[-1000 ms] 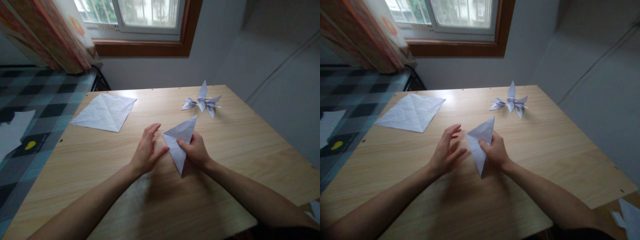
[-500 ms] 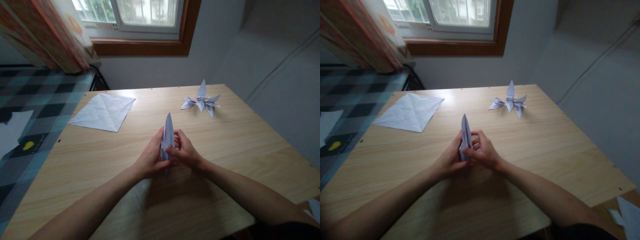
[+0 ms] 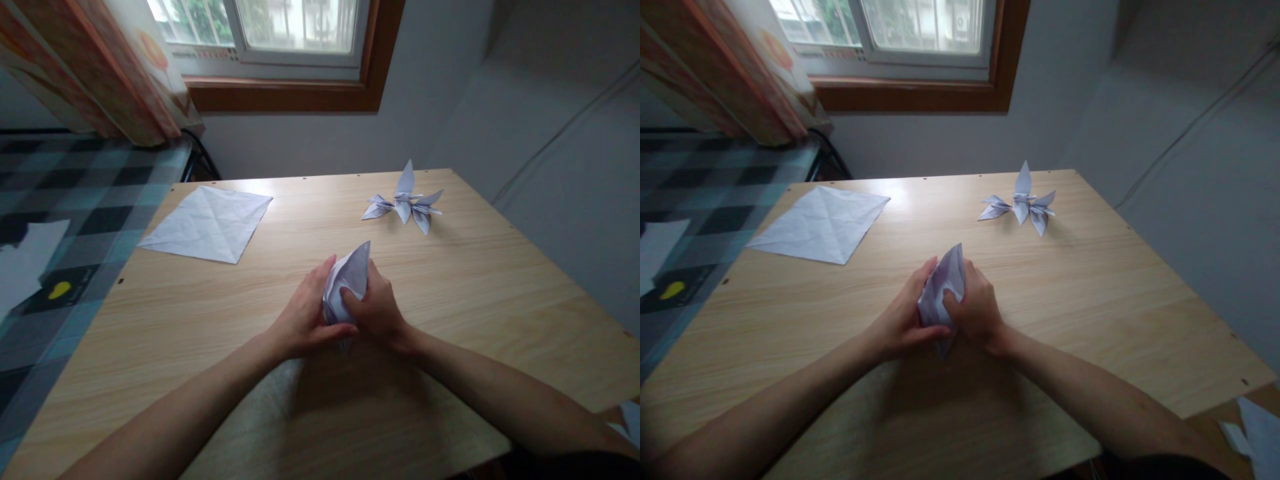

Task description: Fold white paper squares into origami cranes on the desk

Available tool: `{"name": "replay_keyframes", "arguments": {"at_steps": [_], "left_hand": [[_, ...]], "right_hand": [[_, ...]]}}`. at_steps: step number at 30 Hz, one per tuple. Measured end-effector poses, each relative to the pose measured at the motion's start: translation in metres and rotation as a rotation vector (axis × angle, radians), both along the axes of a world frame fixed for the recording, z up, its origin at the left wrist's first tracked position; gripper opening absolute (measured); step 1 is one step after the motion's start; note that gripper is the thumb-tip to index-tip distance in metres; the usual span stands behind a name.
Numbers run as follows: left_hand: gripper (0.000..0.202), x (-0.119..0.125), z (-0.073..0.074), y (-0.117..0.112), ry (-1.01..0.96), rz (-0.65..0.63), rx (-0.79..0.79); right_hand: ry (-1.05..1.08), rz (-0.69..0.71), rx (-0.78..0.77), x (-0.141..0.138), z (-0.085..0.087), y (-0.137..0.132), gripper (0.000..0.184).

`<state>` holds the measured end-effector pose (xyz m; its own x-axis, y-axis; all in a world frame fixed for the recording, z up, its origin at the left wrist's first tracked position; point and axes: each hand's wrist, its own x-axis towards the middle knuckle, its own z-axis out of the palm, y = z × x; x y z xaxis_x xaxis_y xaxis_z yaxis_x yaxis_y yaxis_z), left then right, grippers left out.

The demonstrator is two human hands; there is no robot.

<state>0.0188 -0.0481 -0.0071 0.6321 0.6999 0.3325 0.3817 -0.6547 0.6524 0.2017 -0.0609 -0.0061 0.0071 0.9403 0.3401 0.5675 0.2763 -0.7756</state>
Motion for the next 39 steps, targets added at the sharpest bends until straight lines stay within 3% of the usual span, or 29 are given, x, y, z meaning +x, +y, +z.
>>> {"name": "replay_keyframes", "arguments": {"at_steps": [2,6,9,14,16,18,21,24,29,39], "left_hand": [[0.094,-0.002,0.001,0.002,-0.034,0.002,-0.010],[0.064,-0.013,0.003,0.015,-0.106,0.052,-0.008],[0.047,-0.025,0.004,0.029,-0.009,0.036,0.062],[0.038,-0.034,0.007,0.035,0.287,-0.066,0.186],[0.031,-0.032,0.008,0.032,0.338,-0.059,0.243],[0.027,-0.029,0.007,0.029,0.352,-0.049,0.316],[0.025,-0.025,0.005,0.027,0.355,-0.066,0.418],[0.025,-0.024,0.005,0.027,0.364,-0.094,0.476],[0.028,-0.024,0.007,0.026,0.403,-0.089,0.524],[0.031,-0.030,0.007,0.022,0.488,-0.021,0.491]], "right_hand": [[-0.030,0.080,0.069,0.002,0.000,0.002,0.020],[0.001,0.293,0.163,0.018,-0.002,0.016,0.032],[-0.108,0.410,0.178,0.040,-0.008,0.031,0.038],[-0.299,0.652,0.177,0.069,-0.010,0.043,0.033],[-0.324,0.645,0.156,0.070,-0.008,0.042,0.030],[-0.376,0.551,0.163,0.063,-0.006,0.039,0.037],[-0.518,0.448,0.222,0.041,-0.005,0.036,0.090],[-0.659,0.561,0.234,0.017,-0.006,0.038,0.111],[-0.752,0.615,0.160,0.004,-0.012,0.044,0.107],[-0.894,0.549,0.109,0.046,-0.007,0.034,0.090]]}}
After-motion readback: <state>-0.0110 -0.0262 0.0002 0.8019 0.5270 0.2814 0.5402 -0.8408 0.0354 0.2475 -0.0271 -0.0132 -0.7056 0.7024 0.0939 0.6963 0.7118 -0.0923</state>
